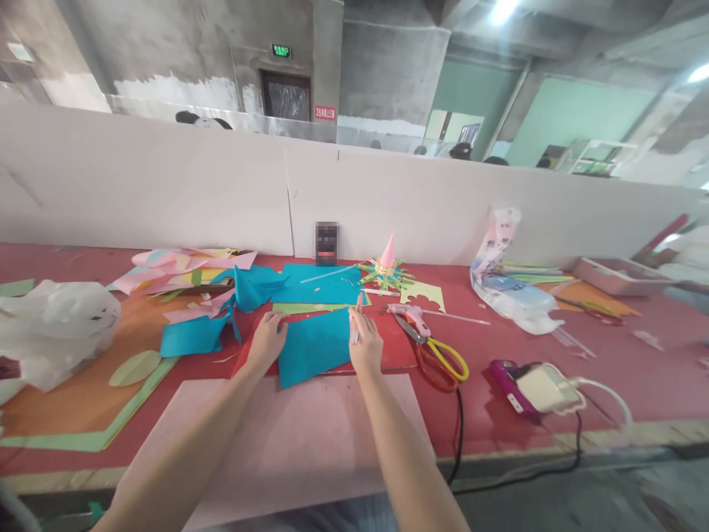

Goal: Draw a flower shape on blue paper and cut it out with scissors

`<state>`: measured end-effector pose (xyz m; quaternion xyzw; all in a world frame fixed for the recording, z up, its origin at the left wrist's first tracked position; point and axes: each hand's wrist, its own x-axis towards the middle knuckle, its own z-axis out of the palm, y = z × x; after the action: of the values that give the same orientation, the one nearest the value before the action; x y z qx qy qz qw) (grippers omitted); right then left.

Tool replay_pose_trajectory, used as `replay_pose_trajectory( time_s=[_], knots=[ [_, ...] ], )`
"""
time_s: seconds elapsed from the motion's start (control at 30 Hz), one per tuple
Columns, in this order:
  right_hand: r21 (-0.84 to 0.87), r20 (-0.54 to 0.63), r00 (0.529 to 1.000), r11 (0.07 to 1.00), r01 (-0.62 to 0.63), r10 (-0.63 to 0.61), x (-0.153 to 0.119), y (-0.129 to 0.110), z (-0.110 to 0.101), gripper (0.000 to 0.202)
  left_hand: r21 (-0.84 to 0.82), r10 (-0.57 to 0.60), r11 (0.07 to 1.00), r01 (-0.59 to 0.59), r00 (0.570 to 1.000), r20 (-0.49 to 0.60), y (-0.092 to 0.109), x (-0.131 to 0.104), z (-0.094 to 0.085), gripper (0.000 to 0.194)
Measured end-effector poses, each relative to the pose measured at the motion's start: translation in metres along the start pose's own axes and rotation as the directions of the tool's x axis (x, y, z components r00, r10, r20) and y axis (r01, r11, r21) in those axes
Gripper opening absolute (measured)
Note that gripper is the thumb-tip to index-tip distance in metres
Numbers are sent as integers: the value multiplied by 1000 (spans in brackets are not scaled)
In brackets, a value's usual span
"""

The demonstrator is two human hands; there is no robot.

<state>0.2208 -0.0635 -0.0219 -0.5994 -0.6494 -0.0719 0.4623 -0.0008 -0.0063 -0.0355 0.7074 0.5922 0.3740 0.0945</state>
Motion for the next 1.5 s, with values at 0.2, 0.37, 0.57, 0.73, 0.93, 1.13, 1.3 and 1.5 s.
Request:
replay_pose_trajectory(
  time_s=[0.2,0.37,0.57,0.73,0.93,1.13,1.3,1.5],
  knots=[
    [102,70,981,977,-187,180,1,12,-10,31,62,-120,991,121,993,-6,-11,7,-14,26],
    [85,153,954,958,-273,258,2,25,-9,35,190,-234,962,196,952,198,-8,7,-25,32],
    [130,72,959,951,-282,274,3,27,-12,33,193,-145,977,90,945,294,-12,6,-21,38],
    [173,39,948,932,-318,316,4,30,-12,32,175,-86,983,48,973,213,-20,7,-11,38],
    [198,80,962,941,-273,263,1,37,-7,40,214,-74,976,42,987,146,-18,6,-9,38],
    [196,43,979,959,-204,199,-1,37,-7,43,248,-110,966,73,984,138,-12,6,-13,37],
    [184,58,987,971,-156,147,0,40,-8,47,285,-115,956,76,986,124,-9,5,-14,37],
    [155,91,979,968,-197,185,1,46,-8,40,259,-99,964,56,983,158,-10,4,-10,46]
  ],
)
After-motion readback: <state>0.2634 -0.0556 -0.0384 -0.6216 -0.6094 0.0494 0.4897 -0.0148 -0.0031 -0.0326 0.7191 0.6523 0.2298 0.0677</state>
